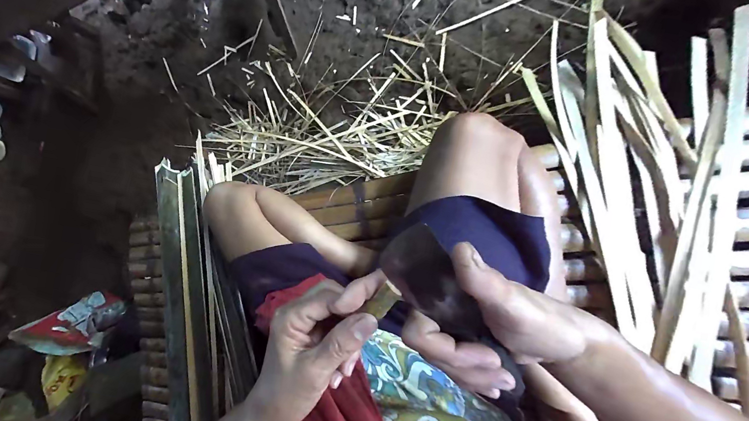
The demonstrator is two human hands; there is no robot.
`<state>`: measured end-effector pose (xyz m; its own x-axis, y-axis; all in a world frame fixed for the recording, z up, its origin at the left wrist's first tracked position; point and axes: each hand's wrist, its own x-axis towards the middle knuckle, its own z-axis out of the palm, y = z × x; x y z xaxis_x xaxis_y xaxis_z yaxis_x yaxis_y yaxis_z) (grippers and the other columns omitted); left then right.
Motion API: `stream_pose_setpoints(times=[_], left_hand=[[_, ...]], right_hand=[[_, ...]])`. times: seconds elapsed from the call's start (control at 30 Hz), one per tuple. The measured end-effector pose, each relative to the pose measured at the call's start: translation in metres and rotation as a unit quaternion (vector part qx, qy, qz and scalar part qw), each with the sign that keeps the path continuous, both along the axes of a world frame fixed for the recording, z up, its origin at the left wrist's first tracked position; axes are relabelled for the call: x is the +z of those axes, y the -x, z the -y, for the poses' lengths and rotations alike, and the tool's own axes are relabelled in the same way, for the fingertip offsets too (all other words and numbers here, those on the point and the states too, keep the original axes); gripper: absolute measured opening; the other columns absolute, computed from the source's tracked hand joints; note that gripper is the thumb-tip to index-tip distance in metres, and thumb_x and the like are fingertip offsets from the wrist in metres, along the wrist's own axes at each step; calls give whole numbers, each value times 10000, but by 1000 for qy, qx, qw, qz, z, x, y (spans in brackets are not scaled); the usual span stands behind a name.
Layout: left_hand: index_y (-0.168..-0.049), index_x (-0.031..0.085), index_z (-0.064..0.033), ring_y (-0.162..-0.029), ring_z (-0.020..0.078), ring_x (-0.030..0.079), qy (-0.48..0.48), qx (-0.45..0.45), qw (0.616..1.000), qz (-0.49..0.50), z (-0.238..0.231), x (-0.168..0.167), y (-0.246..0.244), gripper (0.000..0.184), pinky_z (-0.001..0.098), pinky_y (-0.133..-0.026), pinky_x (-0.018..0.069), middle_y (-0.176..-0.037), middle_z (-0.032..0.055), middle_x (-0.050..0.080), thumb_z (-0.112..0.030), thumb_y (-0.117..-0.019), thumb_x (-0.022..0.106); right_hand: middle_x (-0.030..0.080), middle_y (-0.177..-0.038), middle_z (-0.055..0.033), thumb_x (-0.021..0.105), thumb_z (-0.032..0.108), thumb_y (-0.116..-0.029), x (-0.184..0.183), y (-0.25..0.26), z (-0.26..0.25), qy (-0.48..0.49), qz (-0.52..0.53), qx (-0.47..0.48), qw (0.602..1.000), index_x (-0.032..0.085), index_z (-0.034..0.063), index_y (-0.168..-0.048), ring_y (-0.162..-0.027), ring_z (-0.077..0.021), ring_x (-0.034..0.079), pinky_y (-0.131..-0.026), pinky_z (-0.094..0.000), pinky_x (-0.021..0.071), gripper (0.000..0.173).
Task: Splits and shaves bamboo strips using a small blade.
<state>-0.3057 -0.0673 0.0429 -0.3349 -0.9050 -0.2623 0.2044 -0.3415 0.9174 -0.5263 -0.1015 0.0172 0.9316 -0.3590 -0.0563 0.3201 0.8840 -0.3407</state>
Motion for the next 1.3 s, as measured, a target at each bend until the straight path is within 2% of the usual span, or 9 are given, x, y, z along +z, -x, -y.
stream_pose_setpoints(times=[0.23, 0.53, 0.8, 0.87, 0.9, 0.97, 1.03, 1.2, 1.3], left_hand=[[-1012, 716, -55, -612, -54, 556, 31, 2, 999, 17, -2, 0, 2, 100, 112, -515, 491, -914, -46, 663, -112, -1002, 634], [-1028, 710, -85, -641, -86, 528, 55, -40, 997, -24, -2, 0, 3, 126, 88, -536, 456, -917, -75, 653, -179, -1017, 628], [-1008, 719, -66, -583, -61, 554, 17, -15, 1000, -19, 8, -11, 0, 98, 112, -506, 494, -856, -63, 666, -141, -995, 657], [-1069, 729, -72, -609, -32, 597, 6, -40, 999, -21, 20, -12, -6, 165, 141, -523, 539, -934, -48, 684, -197, -1015, 636], [-1098, 724, -96, -665, -22, 627, 32, -65, 997, -13, 29, -15, -10, 238, 158, -575, 569, -977, -56, 687, -284, -1042, 588], [-1056, 759, -197, -819, -38, 665, 125, -71, 989, 28, 51, -26, -7, 425, 173, -729, 585, -1012, -121, 720, -488, -1057, 450], [-963, 738, -289, -877, -83, 645, 182, -24, 983, 10, 71, -38, 16, 435, 153, -782, 547, -976, -197, 713, -514, -1073, 383], [-1093, 689, -200, -546, -50, 558, 28, -20, 986, -166, 92, -33, 64, 358, 117, -488, 472, -712, -96, 637, -418, -1095, 405], [-954, 553, -242, -509, -12, 503, -24, -76, 979, -190, 94, -39, 65, 376, 131, -444, 412, -664, -72, 534, -515, -1086, 330]], right_hand=[[446, -524, 126, 434, 843, -852, 2, 2, 1, 10, -14, 4, 1000, 539, 171, -813, -398, 37, 529, -379, -125, 464, 681], [380, -488, 107, 253, 689, -1031, 25, 12, 15, 77, -66, 54, 993, 480, 160, -786, -331, 64, 411, -313, -103, 343, 625], [543, -574, 69, 230, 894, -847, 5, -17, 12, 113, -163, -49, 979, 561, 181, -826, -445, -3, 571, -393, -155, 479, 787], [627, -692, 86, 243, 734, -996, 4, -10, 19, 242, -239, -121, 932, 568, 187, -985, -570, 15, 618, -508, -134, 521, 636], [630, -756, 103, 365, 593, -1051, 5, -7, 18, 310, -302, -173, 885, 582, 177, -1095, -636, 30, 612, -566, -130, 524, 471], [661, -832, 148, 654, 489, -950, 3, -10, 12, 386, -394, -296, 780, 655, 165, -1113, -739, 70, 619, -651, -119, 533, 363], [675, -795, 157, 811, 398, -839, -6, -27, 6, 398, -409, -422, 704, 693, 156, -973, -716, 79, 626, -637, -114, 548, 301], [680, -806, 125, 858, 310, -780, -29, -45, 1, 381, -449, -565, 578, 696, 114, -925, -717, 59, 632, -646, -142, 559, 292], [676, -797, 121, 860, 296, -781, -33, -48, -1, 375, -447, -582, 566, 693, 133, -900, -710, 39, 639, -641, -161, 569, 262]])
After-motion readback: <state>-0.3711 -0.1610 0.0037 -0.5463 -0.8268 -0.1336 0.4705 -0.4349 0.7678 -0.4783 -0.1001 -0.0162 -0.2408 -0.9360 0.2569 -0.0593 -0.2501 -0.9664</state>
